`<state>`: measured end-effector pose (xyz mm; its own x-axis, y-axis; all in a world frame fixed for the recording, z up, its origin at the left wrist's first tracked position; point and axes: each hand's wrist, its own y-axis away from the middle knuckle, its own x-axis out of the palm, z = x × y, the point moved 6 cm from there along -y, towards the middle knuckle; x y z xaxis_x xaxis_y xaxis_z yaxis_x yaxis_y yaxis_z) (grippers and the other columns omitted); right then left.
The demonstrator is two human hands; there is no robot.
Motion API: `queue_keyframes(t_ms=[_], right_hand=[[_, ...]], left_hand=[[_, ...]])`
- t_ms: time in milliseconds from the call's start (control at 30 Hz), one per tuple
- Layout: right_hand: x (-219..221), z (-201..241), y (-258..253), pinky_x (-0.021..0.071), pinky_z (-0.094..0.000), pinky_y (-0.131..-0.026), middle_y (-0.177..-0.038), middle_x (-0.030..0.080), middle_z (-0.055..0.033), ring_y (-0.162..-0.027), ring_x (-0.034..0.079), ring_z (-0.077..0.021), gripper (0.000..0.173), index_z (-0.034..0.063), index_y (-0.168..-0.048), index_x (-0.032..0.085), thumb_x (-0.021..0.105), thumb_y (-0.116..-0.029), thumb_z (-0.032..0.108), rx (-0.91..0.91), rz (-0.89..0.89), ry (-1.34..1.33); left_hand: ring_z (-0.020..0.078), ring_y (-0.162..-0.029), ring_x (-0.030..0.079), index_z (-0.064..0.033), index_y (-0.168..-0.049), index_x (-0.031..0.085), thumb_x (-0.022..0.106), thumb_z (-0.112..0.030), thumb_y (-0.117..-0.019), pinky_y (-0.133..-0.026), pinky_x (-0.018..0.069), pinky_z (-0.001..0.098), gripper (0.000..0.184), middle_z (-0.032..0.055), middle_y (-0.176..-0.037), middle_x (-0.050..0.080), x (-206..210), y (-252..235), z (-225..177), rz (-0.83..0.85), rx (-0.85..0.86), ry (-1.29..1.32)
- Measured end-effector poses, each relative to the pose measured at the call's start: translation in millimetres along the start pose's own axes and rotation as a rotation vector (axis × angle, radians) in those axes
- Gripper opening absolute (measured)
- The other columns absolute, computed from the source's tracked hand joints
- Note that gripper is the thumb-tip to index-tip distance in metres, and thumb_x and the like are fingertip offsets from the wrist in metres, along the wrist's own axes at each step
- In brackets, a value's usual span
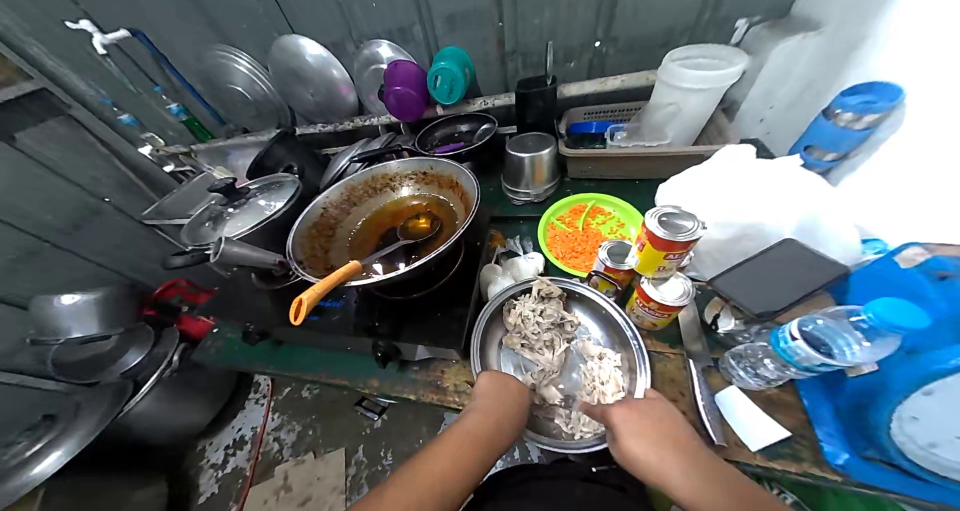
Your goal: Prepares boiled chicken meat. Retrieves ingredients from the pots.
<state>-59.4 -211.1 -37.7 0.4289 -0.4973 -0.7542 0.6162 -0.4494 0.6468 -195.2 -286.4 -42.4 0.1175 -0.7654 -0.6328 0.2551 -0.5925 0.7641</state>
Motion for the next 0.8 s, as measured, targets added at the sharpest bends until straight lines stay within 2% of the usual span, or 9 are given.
queue_keyframes(t_ms=[100, 167, 267, 367, 467, 600, 700, 800], right_hand=[[-5, -19, -3, 0.0402, -0.0627, -0.108, -0.129, 0.071, -0.0159, -0.123, 0.064, -0.0392, 0.051, 0.0365, -0.149, 0.056, 0.047, -0.1019, 0.017, 0.076, 0.029, -0.045], [-16, -23, 0, 0.04, -0.0625, -0.109, -0.132, 0.069, -0.0155, -0.125, 0.062, -0.0389, 0.051, 0.0369, -0.15, 0.055, 0.046, -0.1039, 0.018, 0.065, 0.019, -0.086], [-17, -1, -7, 0.0415, -0.0616, -0.107, -0.126, 0.071, -0.0179, -0.121, 0.064, -0.0398, 0.054, 0.0381, -0.153, 0.05, 0.042, -0.1047, 0.016, 0.02, -0.049, -0.106], [-1, 7, -13, 0.0434, -0.0639, -0.104, -0.126, 0.071, -0.0195, -0.12, 0.065, -0.0414, 0.055, 0.035, -0.153, 0.051, 0.044, -0.1027, 0.015, 0.051, -0.009, -0.085], [-4, -3, -6, 0.0436, -0.0655, -0.104, -0.131, 0.07, -0.016, -0.124, 0.063, -0.0401, 0.05, 0.0372, -0.149, 0.056, 0.046, -0.1037, 0.019, 0.048, 0.037, -0.132], [-12, 17, -15, 0.0424, -0.0621, -0.106, -0.125, 0.071, -0.0185, -0.121, 0.065, -0.0396, 0.054, 0.0376, -0.154, 0.049, 0.043, -0.1047, 0.017, -0.014, -0.071, -0.134], [7, 29, -27, 0.0409, -0.0613, -0.107, -0.121, 0.072, -0.0209, -0.117, 0.066, -0.0404, 0.057, 0.0339, -0.157, 0.046, 0.043, -0.1032, 0.015, -0.048, -0.054, -0.053], [12, 23, -21, 0.0402, -0.0611, -0.109, -0.12, 0.073, -0.0198, -0.118, 0.066, -0.04, 0.056, 0.0364, -0.156, 0.046, 0.042, -0.1035, 0.016, -0.054, -0.004, -0.002]], left_hand=[[0.0441, -0.112, 0.066, 0.0019, -0.115, 0.067, 0.056, -0.002, -0.0974, -0.084, 0.0542, 0.0632, 0.021, 0.0237, -0.122, 0.067, 1, 2, 4, 0.006, -0.01, 0.012], [0.044, -0.115, 0.065, -0.0003, -0.119, 0.067, 0.057, -0.005, -0.0983, -0.086, 0.0538, 0.0643, 0.023, 0.0227, -0.126, 0.067, 4, 2, 7, 0.012, -0.009, 0.033], [0.0448, -0.12, 0.062, -0.0045, -0.127, 0.067, 0.058, -0.008, -0.0984, -0.089, 0.0526, 0.0669, 0.03, 0.0208, -0.137, 0.061, 6, 1, 11, 0.001, 0.025, 0.067], [0.0454, -0.124, 0.059, -0.0074, -0.134, 0.065, 0.057, -0.005, -0.0982, -0.092, 0.0521, 0.0676, 0.036, 0.0203, -0.143, 0.056, 2, 7, 22, 0.005, 0.028, 0.107], [0.0435, -0.126, 0.06, -0.0065, -0.131, 0.067, 0.051, -0.01, -0.1035, -0.097, 0.051, 0.066, 0.032, 0.0204, -0.139, 0.06, -6, 16, 44, -0.066, 0.008, 0.199], [0.0389, -0.126, 0.062, -0.0095, -0.128, 0.068, 0.049, -0.022, -0.1059, -0.099, 0.05, 0.0643, 0.032, 0.0179, -0.133, 0.066, -18, 15, 62, -0.144, -0.045, 0.268], [0.0409, -0.125, 0.062, -0.0095, -0.128, 0.068, 0.05, -0.022, -0.1054, -0.097, 0.0502, 0.066, 0.031, 0.0191, -0.133, 0.065, -22, 11, 56, -0.106, -0.091, 0.234], [0.0439, -0.121, 0.063, -0.0046, -0.12, 0.069, 0.056, -0.017, -0.1007, -0.092, 0.051, 0.0677, 0.027, 0.0221, -0.13, 0.066, -18, -1, 40, -0.049, -0.105, 0.209]])
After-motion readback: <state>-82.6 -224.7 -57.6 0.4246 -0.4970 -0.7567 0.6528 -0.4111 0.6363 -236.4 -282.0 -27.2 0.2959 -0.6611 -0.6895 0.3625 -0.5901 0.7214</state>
